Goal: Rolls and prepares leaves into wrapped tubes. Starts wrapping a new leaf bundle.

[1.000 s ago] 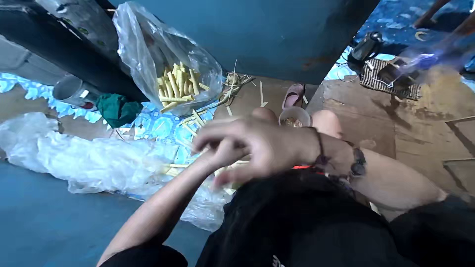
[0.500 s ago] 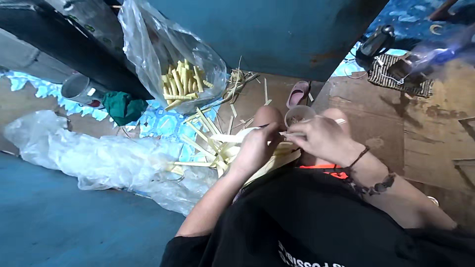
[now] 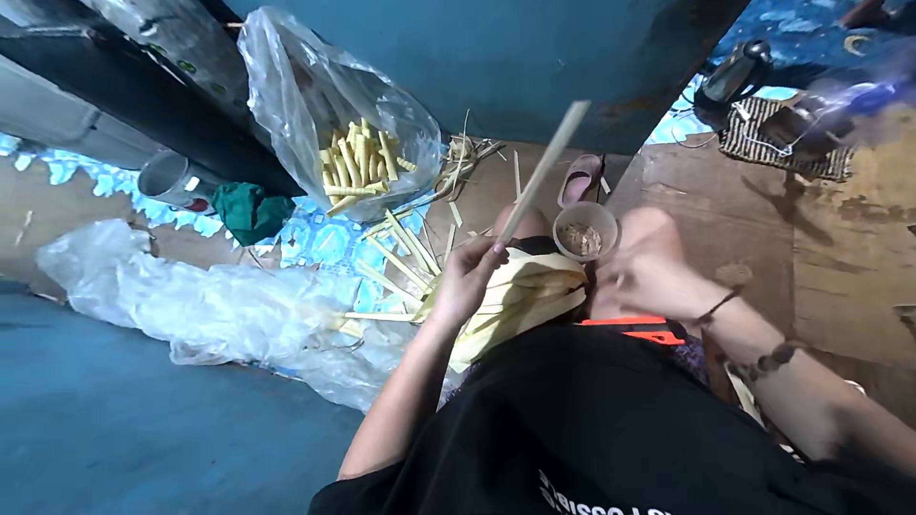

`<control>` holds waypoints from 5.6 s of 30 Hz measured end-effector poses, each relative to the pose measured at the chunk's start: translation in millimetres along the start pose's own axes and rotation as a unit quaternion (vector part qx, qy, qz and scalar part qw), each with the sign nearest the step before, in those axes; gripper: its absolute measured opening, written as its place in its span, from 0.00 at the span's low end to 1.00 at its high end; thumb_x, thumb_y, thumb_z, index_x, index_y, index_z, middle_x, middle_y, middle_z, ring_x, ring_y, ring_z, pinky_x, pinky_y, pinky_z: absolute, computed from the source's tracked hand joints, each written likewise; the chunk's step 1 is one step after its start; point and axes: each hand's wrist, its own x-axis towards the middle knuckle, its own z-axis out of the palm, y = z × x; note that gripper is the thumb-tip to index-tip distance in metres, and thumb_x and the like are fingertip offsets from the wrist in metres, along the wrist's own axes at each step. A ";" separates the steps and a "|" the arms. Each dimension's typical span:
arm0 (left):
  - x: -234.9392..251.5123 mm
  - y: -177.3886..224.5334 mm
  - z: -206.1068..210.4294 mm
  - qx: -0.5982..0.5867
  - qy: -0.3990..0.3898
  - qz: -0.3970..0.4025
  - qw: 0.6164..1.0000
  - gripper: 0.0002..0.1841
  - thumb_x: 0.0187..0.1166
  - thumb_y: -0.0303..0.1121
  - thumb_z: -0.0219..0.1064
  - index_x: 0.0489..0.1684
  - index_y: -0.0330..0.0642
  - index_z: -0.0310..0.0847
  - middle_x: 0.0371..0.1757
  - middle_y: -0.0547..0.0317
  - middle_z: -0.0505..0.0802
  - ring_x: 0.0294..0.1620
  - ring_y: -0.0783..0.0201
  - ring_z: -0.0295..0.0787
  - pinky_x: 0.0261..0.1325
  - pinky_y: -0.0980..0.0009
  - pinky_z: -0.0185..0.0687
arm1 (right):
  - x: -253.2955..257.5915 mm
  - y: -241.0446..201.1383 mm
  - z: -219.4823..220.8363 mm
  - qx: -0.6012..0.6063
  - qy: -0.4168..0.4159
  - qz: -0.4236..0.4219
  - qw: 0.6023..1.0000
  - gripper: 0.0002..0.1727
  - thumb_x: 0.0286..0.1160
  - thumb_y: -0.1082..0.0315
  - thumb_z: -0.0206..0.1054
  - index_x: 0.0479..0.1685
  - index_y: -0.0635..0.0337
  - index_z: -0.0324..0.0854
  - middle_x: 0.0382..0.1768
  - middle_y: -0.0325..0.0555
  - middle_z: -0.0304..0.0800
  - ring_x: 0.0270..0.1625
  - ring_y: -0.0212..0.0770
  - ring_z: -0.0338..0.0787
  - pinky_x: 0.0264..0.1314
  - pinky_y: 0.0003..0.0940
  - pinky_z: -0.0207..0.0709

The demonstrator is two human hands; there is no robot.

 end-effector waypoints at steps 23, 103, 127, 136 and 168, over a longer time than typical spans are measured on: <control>-2.9 20.1 28.2 -0.143 -0.016 -0.052 0.988 0.22 0.88 0.46 0.54 0.41 0.38 0.89 0.38 0.55 0.95 0.35 0.64 0.93 0.40 0.66 0.91 | 12.5 -63.4 7.3 -0.177 0.354 -0.186 0.899 0.30 0.78 0.73 0.66 0.78 0.32 0.81 0.48 0.58 0.87 0.49 0.60 0.89 0.46 0.55 0.82; 8.9 27.2 57.7 -0.125 0.048 0.006 0.991 0.08 0.84 0.29 0.66 0.39 0.34 0.87 0.30 0.56 0.95 0.27 0.66 0.94 0.33 0.68 0.94 | 19.9 -82.3 18.3 0.091 0.484 -0.297 0.818 0.08 0.77 0.77 0.68 0.47 0.72 0.89 0.43 0.51 0.95 0.45 0.34 0.95 0.51 0.27 0.90; -3.1 39.0 48.7 -0.249 -0.066 0.030 0.966 0.11 0.65 0.21 0.78 0.39 0.46 0.85 0.33 0.68 0.93 0.35 0.76 0.89 0.45 0.75 0.88 | -3.5 -103.6 8.8 0.198 0.481 -0.354 0.778 0.08 0.65 0.66 0.80 0.36 0.57 0.86 0.51 0.36 0.85 0.55 0.27 0.85 0.56 0.22 0.85; -3.2 44.3 36.7 -0.031 -0.033 0.171 0.984 0.08 0.72 0.25 0.77 0.40 0.37 0.83 0.26 0.68 0.82 0.24 0.77 0.77 0.29 0.81 0.76 | -1.4 -89.8 -2.5 0.571 0.091 -0.143 0.803 0.14 0.90 0.64 0.56 0.40 0.56 0.86 0.36 0.39 0.95 0.37 0.33 0.95 0.46 0.31 0.91; 2.0 46.1 38.7 0.092 -0.080 0.139 0.983 0.09 0.72 0.31 0.79 0.39 0.35 0.88 0.46 0.54 0.83 0.44 0.70 0.86 0.46 0.76 0.90 | -2.4 -87.0 4.5 0.520 0.116 -0.076 0.843 0.10 0.92 0.64 0.51 0.57 0.57 0.76 0.34 0.42 0.90 0.30 0.31 0.90 0.35 0.25 0.88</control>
